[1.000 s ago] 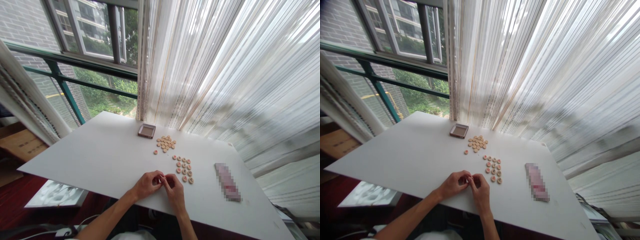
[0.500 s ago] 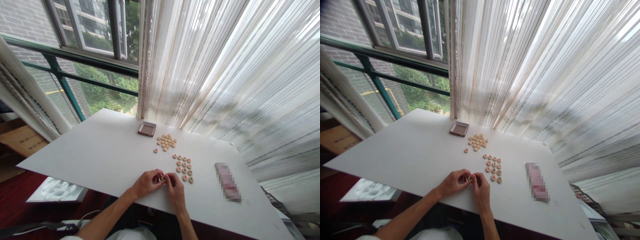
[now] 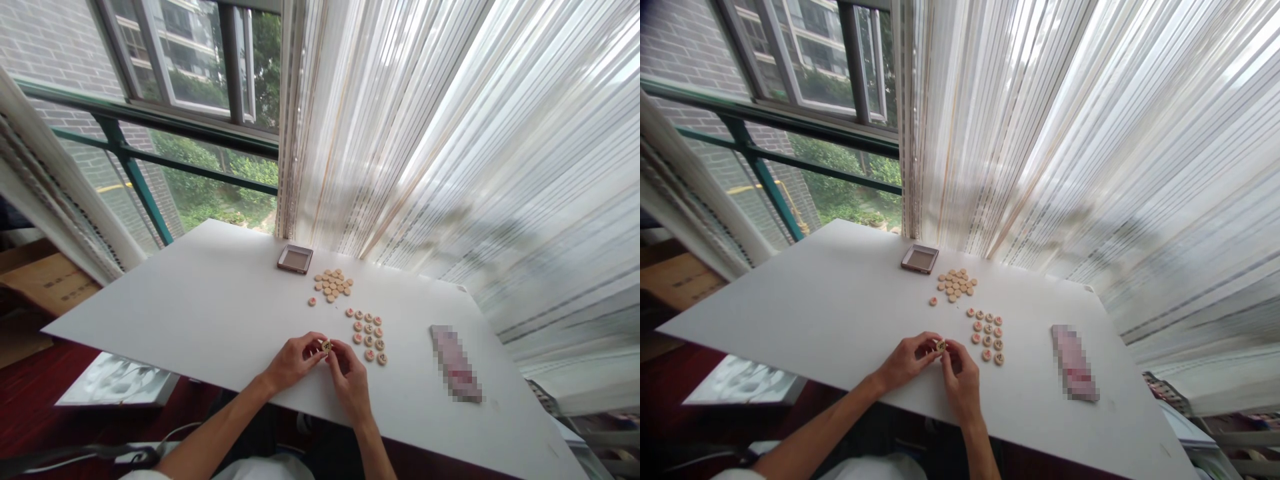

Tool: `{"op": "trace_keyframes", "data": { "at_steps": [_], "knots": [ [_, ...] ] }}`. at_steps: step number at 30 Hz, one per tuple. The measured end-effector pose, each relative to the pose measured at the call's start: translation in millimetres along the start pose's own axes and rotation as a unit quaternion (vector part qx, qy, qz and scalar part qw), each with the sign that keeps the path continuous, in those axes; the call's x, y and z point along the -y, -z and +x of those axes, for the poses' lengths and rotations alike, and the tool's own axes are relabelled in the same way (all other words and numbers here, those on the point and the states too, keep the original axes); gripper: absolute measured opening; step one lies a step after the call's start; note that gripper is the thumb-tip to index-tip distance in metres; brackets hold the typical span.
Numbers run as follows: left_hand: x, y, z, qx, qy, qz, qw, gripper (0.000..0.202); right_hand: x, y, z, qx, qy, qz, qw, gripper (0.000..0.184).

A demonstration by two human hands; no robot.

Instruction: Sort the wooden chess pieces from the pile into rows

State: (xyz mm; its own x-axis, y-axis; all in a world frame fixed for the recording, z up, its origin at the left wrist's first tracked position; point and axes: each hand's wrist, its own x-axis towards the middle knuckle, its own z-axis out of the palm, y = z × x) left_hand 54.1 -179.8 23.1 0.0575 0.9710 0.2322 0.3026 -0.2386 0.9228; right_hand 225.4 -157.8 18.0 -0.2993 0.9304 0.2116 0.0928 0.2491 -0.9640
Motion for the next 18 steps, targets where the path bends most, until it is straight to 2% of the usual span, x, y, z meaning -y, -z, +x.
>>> {"op": "trace_keyframes", "data": {
  "at_steps": [6,18],
  "knots": [
    [-0.4,-0.8,0.2,0.006,0.002,0.0,1.0,0.031,-4.5,0.9,0.6,-0.009,0.002,0.003,1.0,0.027],
    [1.9,1.3,5.2,-0.003,0.059,-0.042,0.997,0.035,2.0,1.0,-1.8,0.003,0.02,-0.038,0.999,0.023]
  ]
}}
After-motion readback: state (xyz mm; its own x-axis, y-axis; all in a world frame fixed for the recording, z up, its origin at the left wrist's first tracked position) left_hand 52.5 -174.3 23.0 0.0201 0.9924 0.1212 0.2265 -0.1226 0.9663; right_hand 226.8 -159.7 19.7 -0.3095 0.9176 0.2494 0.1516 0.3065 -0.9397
